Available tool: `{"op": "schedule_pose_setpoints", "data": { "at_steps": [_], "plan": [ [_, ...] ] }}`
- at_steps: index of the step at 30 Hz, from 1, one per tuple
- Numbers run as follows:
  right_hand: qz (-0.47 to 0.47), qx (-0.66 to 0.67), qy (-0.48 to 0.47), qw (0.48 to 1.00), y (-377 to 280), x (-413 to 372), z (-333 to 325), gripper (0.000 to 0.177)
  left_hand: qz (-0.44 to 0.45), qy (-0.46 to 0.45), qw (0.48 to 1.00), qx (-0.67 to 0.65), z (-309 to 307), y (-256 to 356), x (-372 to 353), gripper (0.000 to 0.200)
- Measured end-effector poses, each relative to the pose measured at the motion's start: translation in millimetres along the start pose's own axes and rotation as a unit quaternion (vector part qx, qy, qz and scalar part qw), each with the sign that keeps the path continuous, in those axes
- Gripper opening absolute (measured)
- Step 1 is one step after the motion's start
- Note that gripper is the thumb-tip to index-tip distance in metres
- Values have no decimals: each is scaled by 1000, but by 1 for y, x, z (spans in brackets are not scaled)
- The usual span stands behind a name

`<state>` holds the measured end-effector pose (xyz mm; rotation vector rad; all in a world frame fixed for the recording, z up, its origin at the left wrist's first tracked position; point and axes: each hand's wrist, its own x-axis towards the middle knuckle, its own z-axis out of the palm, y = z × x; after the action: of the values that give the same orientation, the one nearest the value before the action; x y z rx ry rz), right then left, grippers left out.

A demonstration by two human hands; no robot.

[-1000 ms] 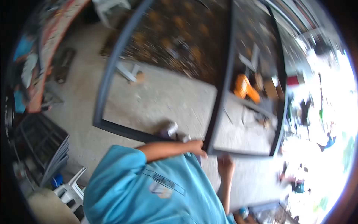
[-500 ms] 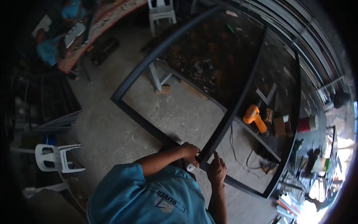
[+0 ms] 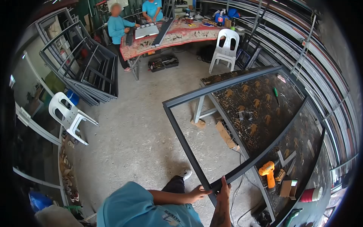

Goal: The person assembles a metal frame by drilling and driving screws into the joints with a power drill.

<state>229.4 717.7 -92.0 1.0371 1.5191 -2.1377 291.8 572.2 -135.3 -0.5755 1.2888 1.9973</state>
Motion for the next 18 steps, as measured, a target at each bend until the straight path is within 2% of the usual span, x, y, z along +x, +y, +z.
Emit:
{"op": "schedule_pose_setpoints", "data": {
  "at_steps": [1,2,3,5,6,8,9,11,12,16,18],
  "plan": [
    [-46,-15,62,997,6,2,6,56,42,-52,997,-34,9,8,1,85],
    [-60,-9,51,997,10,10,5,62,76,31,993,-85,25,16,-7,75],
    [-59,-15,52,997,11,8,9,62,74,31,993,-91,27,16,-11,75],
    [-56,8,101,993,6,5,14,60,141,60,983,-99,33,16,-13,72],
    [-58,-2,101,993,16,18,2,60,148,79,984,-65,31,15,-13,71],
    [-236,-199,102,946,45,58,-31,55,148,69,984,-69,29,16,-18,71],
    [-239,-204,98,944,35,47,-20,55,146,60,986,-60,27,19,-22,71],
    [-133,-155,214,955,2,-12,31,53,155,59,984,-65,27,29,-36,70],
    [-84,-123,218,964,-4,-9,32,55,175,53,980,-79,27,23,-31,70],
    [-97,-102,234,962,-7,-12,40,49,210,37,975,-68,23,13,-20,68],
    [-45,-101,285,952,-11,-12,46,44,197,23,977,-78,22,30,-39,69]
  ]
}}
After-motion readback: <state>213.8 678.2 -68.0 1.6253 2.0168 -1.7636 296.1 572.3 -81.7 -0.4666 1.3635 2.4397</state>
